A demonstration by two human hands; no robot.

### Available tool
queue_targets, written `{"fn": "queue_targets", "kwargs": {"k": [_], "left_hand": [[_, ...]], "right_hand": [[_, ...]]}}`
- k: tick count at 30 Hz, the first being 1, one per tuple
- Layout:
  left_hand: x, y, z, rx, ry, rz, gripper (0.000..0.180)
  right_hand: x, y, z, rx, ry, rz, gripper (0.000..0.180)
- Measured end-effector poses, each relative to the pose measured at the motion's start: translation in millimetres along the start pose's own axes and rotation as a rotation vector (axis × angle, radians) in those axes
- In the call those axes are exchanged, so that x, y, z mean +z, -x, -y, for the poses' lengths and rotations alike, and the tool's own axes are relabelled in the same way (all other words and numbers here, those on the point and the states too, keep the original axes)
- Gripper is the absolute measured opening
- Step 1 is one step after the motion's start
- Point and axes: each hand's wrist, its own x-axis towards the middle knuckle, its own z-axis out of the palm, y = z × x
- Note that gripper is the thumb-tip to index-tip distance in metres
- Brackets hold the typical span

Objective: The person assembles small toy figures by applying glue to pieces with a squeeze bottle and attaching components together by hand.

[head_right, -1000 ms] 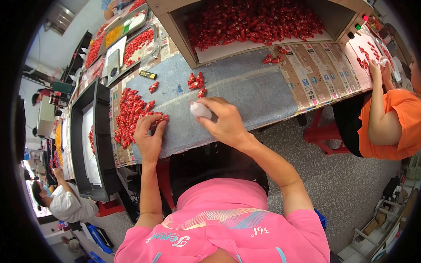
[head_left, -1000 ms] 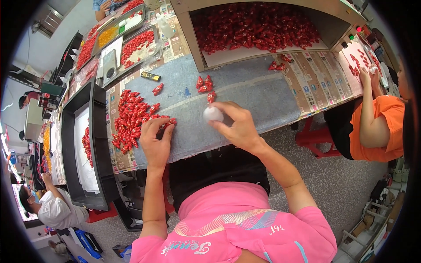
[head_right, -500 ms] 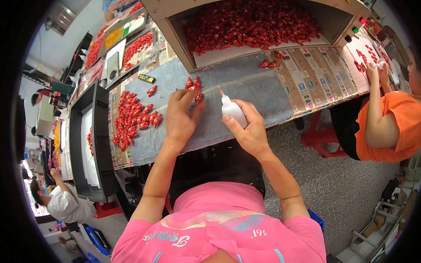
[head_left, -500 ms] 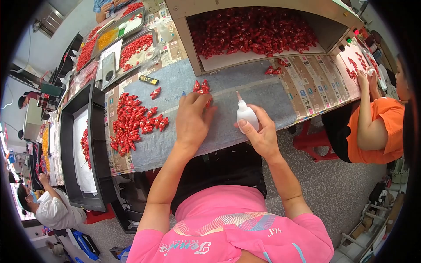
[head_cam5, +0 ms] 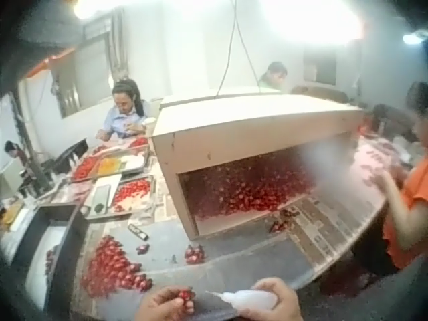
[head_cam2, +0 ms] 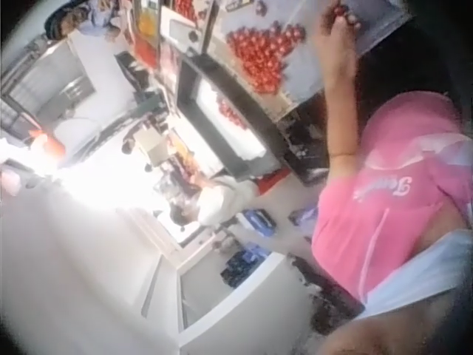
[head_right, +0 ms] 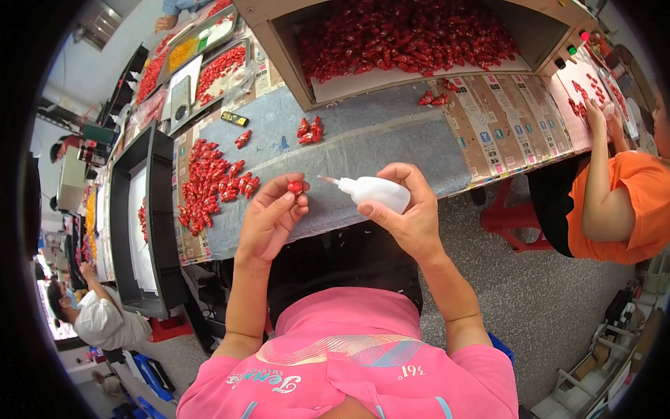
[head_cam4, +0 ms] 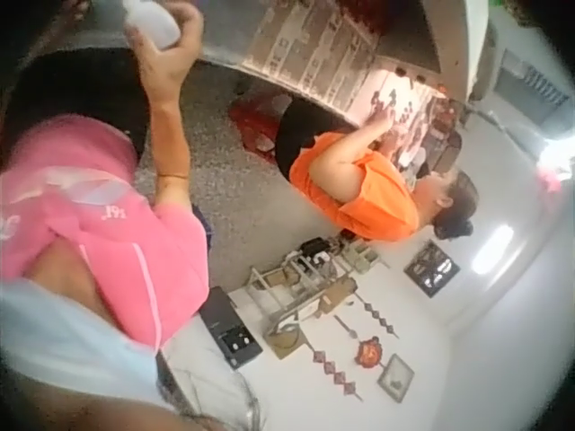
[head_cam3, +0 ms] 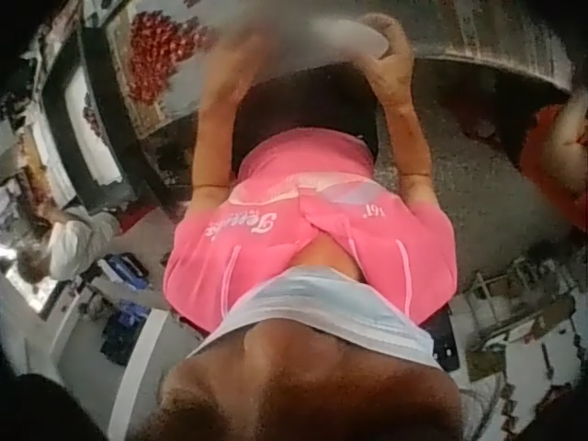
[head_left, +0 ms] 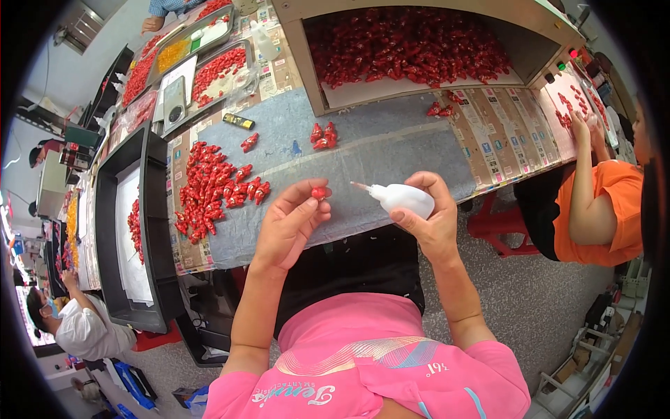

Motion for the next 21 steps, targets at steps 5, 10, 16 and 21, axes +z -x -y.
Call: {"fn": "queue_targets", "kwargs": {"k": [5,10,16,21], "left_hand": [[1,19,10,-0.107,0.343,0.001,0.028],[-5,25,19,-0.116,0.347,0.011,0.03],[0,28,20,-0.123,0.262,-0.002,0.029],[-2,27,21,-0.131,0.223,0.019,0.03]], "right_hand": [[5,3,1,-0.123,0.034,0.069,0.038],[9,5,3,-0.219,0.104,0.088,0.035],[11,5,4,-0.174,0.091,0.072,0.031],[9,4,0,-0.106,0.092,0.071,0.031]]}}
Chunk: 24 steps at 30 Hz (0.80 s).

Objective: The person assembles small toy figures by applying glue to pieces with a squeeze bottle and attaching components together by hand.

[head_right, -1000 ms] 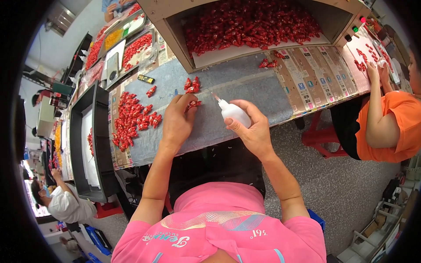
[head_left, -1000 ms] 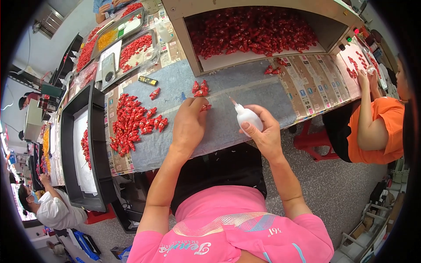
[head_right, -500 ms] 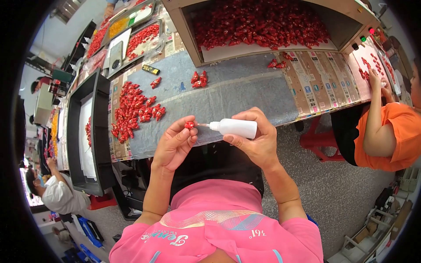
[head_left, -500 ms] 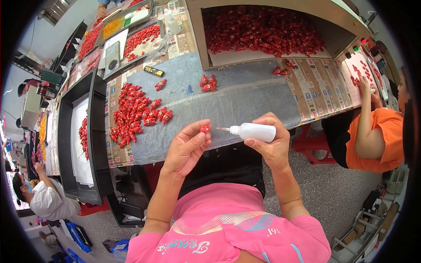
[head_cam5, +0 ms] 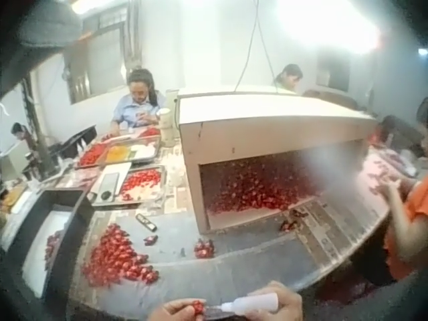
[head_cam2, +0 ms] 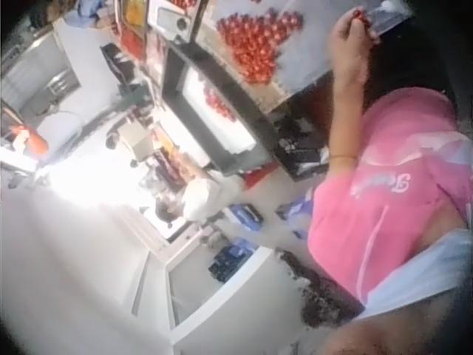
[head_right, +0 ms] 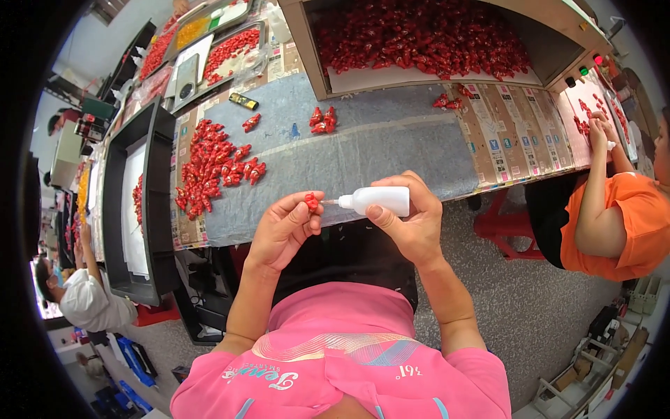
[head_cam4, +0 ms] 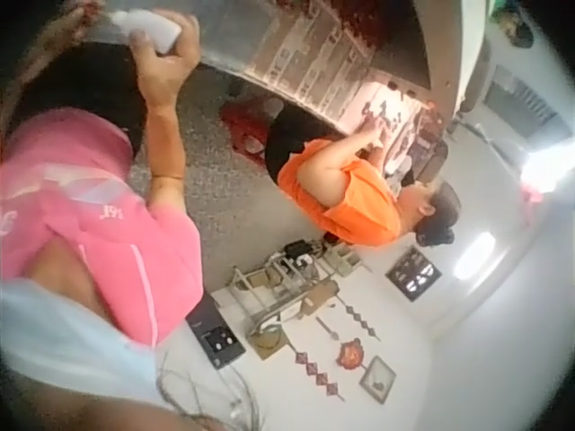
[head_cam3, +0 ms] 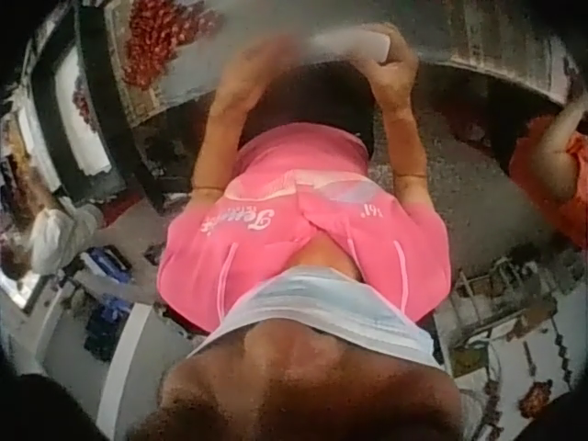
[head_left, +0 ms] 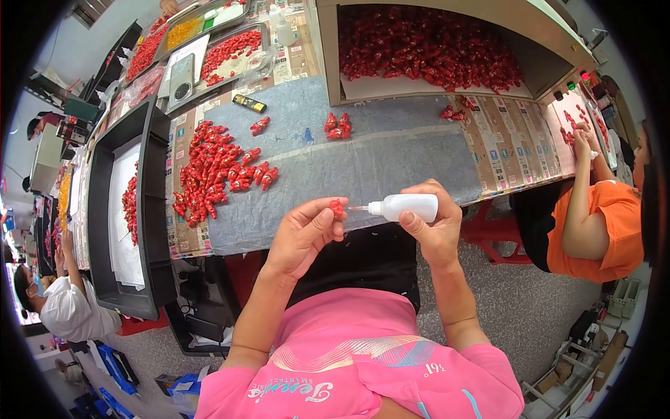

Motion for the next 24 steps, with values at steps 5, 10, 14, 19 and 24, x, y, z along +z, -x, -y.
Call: {"fn": "queue_targets", "kwargs": {"k": [5,10,14,19,24], "left_hand": [[0.6,0.3,-2.3,-0.025,-0.012,0.024,0.031],[1.7,0.3,-2.4,-0.024,-0.02,0.016,0.031],[2.3,0.4,-2.8,-0.021,-0.034,0.01,0.031],[1.2,0.5,-2.6,-0.028,-0.038,0.016,0.031],[0.3,0.4,-2.3,-0.023,-0.04,0.019,0.03]], "right_hand": [[-0.3,-1.8,-5.7,0.053,-0.063,-0.004,0.03],[-0.5,-0.8,-8.2,0.088,-0.077,-0.009,0.03],[-0.1,-1.0,-6.8,0.101,-0.078,-0.006,0.029],[-0.2,-0.6,-8.6,0.101,-0.084,-0.003,0.029],[-1.6,1.2,-8.5,0.09,-0.063,0.0,0.028]]}}
